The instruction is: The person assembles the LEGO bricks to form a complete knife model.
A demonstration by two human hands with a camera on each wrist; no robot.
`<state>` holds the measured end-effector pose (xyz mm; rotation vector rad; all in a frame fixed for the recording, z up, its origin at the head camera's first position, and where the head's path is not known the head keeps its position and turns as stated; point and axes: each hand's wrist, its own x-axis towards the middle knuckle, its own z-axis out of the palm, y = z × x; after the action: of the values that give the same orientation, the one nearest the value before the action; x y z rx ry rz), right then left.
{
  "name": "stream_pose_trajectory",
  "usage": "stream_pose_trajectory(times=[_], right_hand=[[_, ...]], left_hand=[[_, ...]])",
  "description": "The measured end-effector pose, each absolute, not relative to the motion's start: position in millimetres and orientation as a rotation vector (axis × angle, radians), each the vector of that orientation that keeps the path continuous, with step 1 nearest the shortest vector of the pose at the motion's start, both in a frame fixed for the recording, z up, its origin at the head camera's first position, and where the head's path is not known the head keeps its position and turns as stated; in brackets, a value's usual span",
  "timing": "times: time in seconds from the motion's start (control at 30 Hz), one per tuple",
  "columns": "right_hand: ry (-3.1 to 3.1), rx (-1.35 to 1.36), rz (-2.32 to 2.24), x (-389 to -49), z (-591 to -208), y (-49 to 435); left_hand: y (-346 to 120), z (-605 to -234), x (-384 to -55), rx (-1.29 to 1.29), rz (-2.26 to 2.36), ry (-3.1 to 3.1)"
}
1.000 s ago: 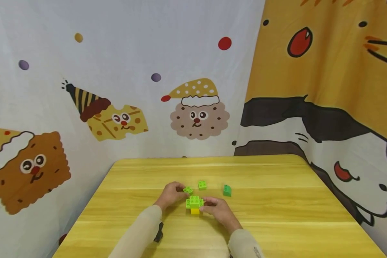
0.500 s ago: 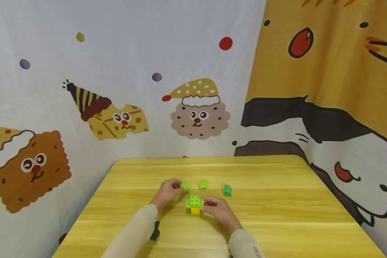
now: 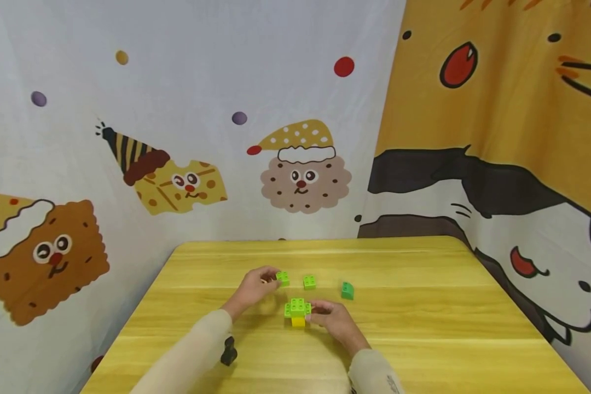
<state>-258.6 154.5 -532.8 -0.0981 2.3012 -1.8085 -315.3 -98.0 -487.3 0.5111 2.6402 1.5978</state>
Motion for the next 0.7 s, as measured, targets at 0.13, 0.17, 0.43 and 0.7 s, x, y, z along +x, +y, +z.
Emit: stream_pose_trajectory(times=[0.13,0.17,0.43,0.7], right_hand=[[2.31,-0.102,-1.81,-259,-532,155],[2.317,-0.102,-1.807,-259,-532,155],[2.326,-0.093,-1.805,-259,-532,154],[2.311,-0.097,-1.808,-260,-534,155]], left_hand=[[-97,-481,-309,0.532,1.622,2.602],[-97,-479,-308,0.536,1.623,2.595],[-94,-478,-298,0.592,1.61,2.562],[-88,-484,-290,0.664,1.585,2.532]])
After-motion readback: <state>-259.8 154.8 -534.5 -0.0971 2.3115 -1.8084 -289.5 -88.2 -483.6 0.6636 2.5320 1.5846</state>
